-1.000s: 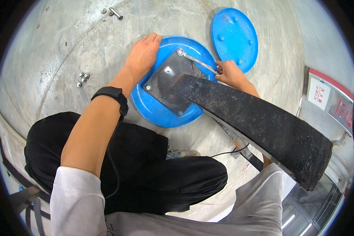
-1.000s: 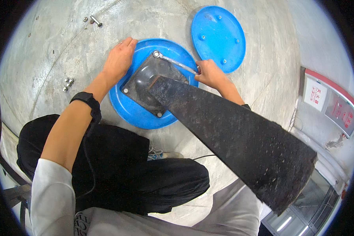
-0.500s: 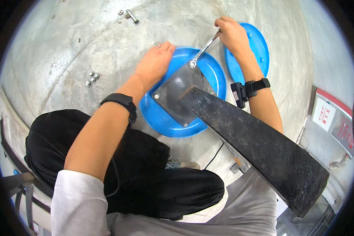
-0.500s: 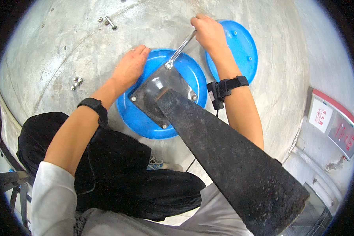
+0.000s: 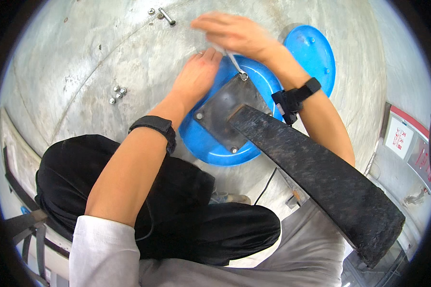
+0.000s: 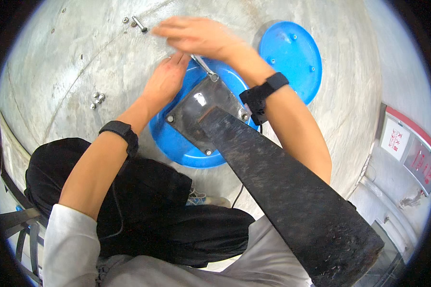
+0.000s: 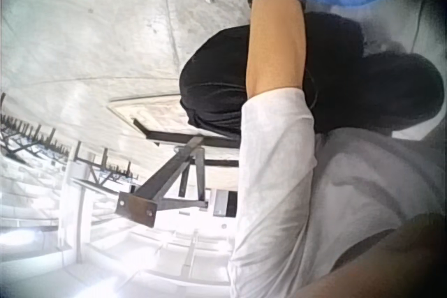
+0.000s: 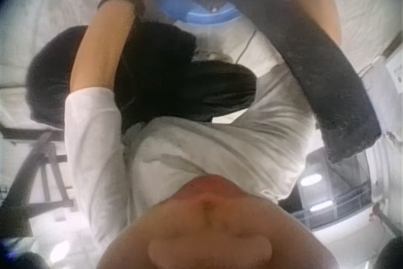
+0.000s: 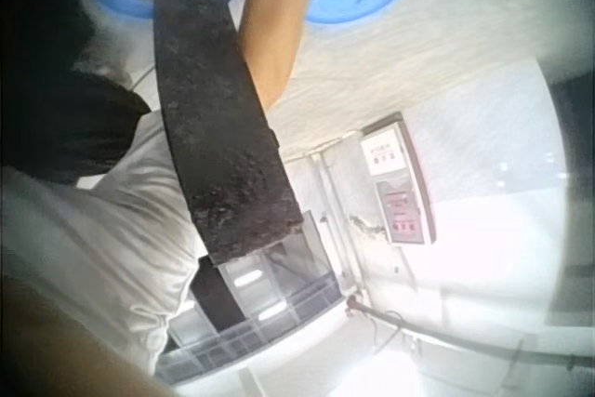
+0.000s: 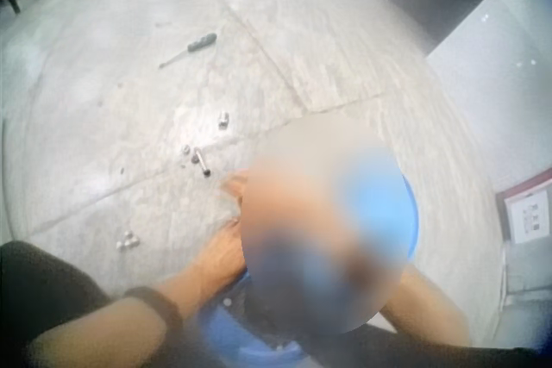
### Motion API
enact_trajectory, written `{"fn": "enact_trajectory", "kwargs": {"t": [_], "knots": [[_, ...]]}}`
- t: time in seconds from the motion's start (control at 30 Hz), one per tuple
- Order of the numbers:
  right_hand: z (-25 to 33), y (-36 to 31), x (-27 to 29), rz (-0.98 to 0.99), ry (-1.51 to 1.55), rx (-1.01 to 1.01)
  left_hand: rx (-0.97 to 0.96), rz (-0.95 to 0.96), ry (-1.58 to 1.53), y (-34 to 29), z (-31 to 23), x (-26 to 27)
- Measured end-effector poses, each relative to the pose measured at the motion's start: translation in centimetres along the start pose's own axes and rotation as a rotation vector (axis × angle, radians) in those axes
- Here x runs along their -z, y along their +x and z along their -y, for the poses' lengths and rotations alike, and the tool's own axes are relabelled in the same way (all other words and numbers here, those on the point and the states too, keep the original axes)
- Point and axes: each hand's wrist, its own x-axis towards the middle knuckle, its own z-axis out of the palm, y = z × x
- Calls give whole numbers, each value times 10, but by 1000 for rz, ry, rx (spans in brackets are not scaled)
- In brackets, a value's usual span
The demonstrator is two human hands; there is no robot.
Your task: The person assembles a metal table frame by attaching blue plastic base plates to the metal legs using a wrench to tighten bolts.
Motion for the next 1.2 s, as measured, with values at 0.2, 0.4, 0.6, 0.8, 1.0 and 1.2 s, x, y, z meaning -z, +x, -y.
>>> {"fn": "enact_trajectory", "kwargs": {"t": [0.2, 0.4, 0.6, 0.8, 1.0, 1.2], "knots": [[-30, -50, 63, -479, -566, -308, 51, 72, -17, 2, 0, 2], [33, -187, 89, -106, -107, -1146, 41, 43, -23, 2, 5, -5], [136, -281, 95, -103, 323, -1555, 125, 144, -78, 7, -9, 7], [162, -274, 88, 12, 531, -1652, 87, 88, -144, 7, -6, 9], [165, -280, 84, 110, 608, -1583, 73, 82, -122, 6, -4, 9], [169, -290, 78, 106, 631, -1640, 101, 103, -116, 6, -3, 11]]}}
